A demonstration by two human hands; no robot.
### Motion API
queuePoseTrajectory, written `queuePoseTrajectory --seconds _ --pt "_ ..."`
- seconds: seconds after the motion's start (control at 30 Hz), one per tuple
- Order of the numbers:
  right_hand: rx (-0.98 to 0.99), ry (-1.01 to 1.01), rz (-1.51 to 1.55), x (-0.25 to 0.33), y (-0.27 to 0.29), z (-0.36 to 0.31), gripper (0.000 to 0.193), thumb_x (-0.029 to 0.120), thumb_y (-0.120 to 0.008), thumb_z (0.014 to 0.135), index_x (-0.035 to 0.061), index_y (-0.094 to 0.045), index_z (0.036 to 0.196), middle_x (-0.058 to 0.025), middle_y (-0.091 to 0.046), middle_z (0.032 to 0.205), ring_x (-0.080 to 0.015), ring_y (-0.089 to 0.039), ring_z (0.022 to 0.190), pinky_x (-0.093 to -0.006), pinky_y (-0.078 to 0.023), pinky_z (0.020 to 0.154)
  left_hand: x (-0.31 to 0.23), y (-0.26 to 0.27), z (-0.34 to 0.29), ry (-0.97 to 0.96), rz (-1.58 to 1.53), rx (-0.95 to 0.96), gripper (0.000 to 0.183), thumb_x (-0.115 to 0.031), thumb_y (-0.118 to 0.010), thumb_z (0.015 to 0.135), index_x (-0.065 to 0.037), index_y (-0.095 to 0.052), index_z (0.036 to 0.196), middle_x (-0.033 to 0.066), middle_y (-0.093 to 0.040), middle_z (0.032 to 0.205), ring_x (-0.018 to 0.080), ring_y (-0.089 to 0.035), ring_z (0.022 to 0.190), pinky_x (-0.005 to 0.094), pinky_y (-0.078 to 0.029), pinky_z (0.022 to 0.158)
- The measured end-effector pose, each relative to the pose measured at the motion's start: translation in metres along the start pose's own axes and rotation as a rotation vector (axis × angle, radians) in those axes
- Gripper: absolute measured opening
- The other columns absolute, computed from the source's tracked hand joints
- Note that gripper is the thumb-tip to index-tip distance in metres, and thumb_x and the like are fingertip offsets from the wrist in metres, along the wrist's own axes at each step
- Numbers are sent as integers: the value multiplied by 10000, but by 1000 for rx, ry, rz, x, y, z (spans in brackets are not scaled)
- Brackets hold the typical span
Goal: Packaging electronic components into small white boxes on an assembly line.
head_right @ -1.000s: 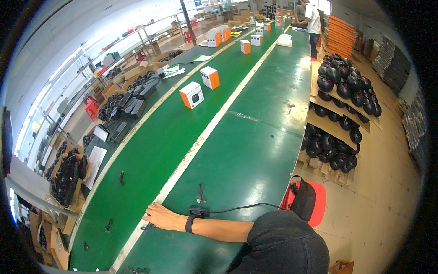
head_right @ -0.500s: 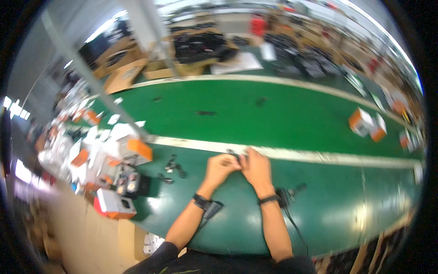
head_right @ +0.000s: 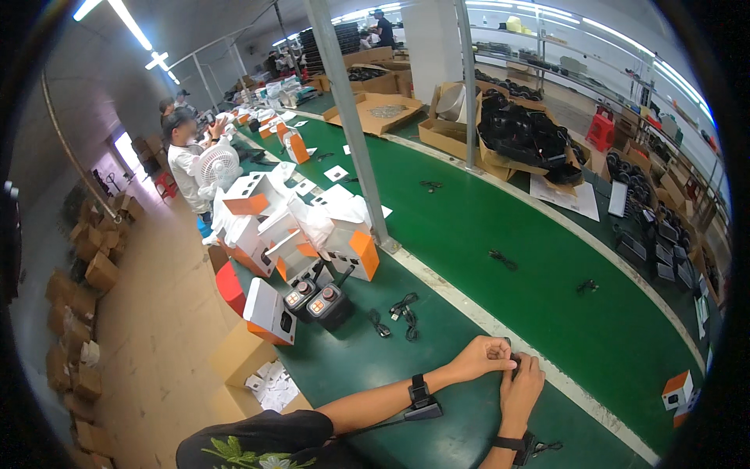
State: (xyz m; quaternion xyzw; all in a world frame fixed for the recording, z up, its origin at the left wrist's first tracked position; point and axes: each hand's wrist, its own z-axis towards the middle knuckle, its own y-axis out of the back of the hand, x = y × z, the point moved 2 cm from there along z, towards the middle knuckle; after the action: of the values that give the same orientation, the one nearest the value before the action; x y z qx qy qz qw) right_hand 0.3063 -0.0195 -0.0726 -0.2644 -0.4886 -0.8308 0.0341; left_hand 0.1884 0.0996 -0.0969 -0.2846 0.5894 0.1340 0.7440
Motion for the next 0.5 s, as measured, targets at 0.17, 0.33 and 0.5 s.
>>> queuePoseTrajectory --seconds 0.17,0.33,0.5 --pt "-133 94 -9 -10 4 1 188 146 -723 1009 3 -653 1109 -200 -662 1061 -439 -627 991 -532 -490 919 0 -8 6 -7 -27 11 190 -109 -848 1030 -56 -684 949 -41 -709 914 46 -639 880 257 -532 811" --pt "-153 -10 124 -8 5 6 268 223 -749 1046 9 -660 1181 -218 -678 1083 -464 -682 986 -531 -562 843 2 0 12 5 -8 -3 87 -80 -788 1066 -29 -717 1064 34 -790 1044 102 -742 1004 289 -609 922" --pt "-156 -81 136 -8 2 8 285 147 -752 1033 32 -596 1241 -226 -716 1124 -482 -743 932 -558 -600 794 -4 8 24 40 114 -46 141 -122 -793 1068 -46 -723 1164 58 -802 1088 119 -746 1043 292 -605 936"
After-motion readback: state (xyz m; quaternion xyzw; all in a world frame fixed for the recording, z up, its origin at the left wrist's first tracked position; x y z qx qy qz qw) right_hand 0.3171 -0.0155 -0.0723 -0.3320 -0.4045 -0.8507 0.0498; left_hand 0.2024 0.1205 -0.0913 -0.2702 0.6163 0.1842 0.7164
